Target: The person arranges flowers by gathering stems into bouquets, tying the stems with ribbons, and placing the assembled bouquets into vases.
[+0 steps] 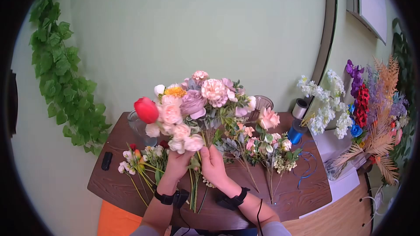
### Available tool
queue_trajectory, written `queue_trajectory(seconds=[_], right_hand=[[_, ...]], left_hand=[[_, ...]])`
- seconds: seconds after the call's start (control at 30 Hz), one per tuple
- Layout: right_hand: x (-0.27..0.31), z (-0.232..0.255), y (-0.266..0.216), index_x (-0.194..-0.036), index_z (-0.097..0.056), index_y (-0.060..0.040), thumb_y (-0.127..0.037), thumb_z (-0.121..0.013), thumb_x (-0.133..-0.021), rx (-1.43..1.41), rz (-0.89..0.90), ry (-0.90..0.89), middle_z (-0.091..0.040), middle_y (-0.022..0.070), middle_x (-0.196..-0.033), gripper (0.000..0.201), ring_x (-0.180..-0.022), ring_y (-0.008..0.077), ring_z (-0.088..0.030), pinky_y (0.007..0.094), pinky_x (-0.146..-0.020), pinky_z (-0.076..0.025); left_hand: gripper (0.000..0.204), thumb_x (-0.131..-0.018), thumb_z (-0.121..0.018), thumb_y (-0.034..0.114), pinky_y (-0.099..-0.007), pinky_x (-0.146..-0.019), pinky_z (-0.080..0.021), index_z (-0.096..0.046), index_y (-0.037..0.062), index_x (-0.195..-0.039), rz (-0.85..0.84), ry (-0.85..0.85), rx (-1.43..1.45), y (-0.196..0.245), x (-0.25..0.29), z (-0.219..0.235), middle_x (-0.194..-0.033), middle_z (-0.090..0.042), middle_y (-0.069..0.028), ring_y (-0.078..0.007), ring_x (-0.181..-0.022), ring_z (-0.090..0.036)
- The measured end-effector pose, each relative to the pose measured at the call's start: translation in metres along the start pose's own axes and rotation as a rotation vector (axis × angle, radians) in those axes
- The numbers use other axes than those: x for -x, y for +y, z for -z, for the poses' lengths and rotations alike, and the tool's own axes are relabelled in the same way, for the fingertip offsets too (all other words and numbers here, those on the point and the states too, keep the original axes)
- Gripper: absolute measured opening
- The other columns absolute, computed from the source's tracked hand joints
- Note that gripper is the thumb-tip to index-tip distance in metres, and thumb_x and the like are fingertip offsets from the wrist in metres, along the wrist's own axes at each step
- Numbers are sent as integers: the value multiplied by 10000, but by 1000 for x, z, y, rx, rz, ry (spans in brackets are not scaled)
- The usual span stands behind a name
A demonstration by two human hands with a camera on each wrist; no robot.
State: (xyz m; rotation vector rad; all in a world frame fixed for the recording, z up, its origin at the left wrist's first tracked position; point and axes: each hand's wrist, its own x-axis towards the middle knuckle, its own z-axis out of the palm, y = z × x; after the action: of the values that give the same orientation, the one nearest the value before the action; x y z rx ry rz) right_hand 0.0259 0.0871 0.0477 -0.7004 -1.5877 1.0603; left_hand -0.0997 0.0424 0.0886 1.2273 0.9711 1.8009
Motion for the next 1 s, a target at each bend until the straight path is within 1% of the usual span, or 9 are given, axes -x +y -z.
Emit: queue_trajectory(seconds=[0.13, 0.27, 0.43, 0.53, 0.67, 0.8, 0.83, 0.93, 1.0], right_hand=[[3, -3, -31, -1028, -523, 3, -298, -438, -1077, 10, 122, 7, -609, 45, -910, 317, -653, 78, -583, 219, -477, -492], [6, -3, -40, -985, -513, -31, -228, -427, -1088, -242, -25, -86, -596, 31, -911, 238, -899, 62, -555, 242, -791, -479], [13, -7, -65, -1018, -520, -31, -300, -404, -1091, -567, -185, -133, -585, 23, -886, 302, -793, 73, -575, 238, -690, -502], [13, -7, -55, -1019, -522, -28, -325, -405, -1089, -444, -133, -86, -569, 18, -846, 326, -732, 75, -569, 230, -647, -500], [14, -8, -54, -1029, -537, -42, -332, -426, -1086, -491, -136, -96, -574, -5, -863, 316, -774, 53, -525, 215, -721, -451], [16, -1, -64, -1109, -587, -25, -182, -508, -1047, 50, 65, -82, -635, 55, -928, 187, -840, 102, -587, 273, -736, -485], [6, -1, -41, -1149, -602, -13, -74, -524, -981, 499, 663, 90, -663, 113, -969, 194, -908, 197, -634, 340, -795, -506], [9, 0, -29, -1132, -613, -3, -31, -518, -950, 67, 183, -12, -674, 143, -1026, 208, -963, 274, -650, 379, -860, -504], [4, 2, -42, -1204, -595, 4, -90, -494, -1013, 61, 229, -43, -676, 143, -1065, 236, -1003, 245, -649, 363, -882, -498]], left_hand=[[267, -933, -653, 106, -247, -718, -512, -637, 47, -1193, 91, -125, -123, -1, 4, 17, -1051, -684, -9, -68, -872, -621], [255, -949, -664, 143, -284, -753, -544, -647, 51, -1187, 111, -198, -140, 7, 2, 27, -1054, -690, -31, -116, -853, -662], [250, -937, -651, 173, -294, -718, -558, -639, 17, -1132, 275, -245, 269, 25, 9, 27, -1092, -666, -62, -120, -857, -641], [208, -868, -718, 150, -345, -747, -510, -657, 47, -1037, -330, -277, 59, 5, -5, 15, -1131, -665, -78, -149, -906, -637], [400, -837, -746, 128, -366, -972, -487, -609, 32, -1201, -194, -254, -436, 5, 14, 31, -1254, -627, -100, -217, -1154, -615], [435, -780, -735, -3, -349, -924, -511, -621, 56, -1195, -199, -154, -426, 23, 22, 5, -1165, -662, -66, -195, -1045, -647], [444, -783, -754, 10, -342, -917, -511, -622, 45, -1205, -74, -107, -217, 21, 21, 2, -1169, -655, -58, -162, -1050, -632], [495, -870, -721, 50, -344, -986, -487, -538, 18, -1329, -1, -170, -3, 12, 13, 4, -1320, -593, -78, -177, -1171, -594], [392, -894, -736, 96, -317, -933, -506, -600, 9, -1252, -8, -163, -1, 26, 5, 1, -1208, -648, -56, -148, -1087, -624]])
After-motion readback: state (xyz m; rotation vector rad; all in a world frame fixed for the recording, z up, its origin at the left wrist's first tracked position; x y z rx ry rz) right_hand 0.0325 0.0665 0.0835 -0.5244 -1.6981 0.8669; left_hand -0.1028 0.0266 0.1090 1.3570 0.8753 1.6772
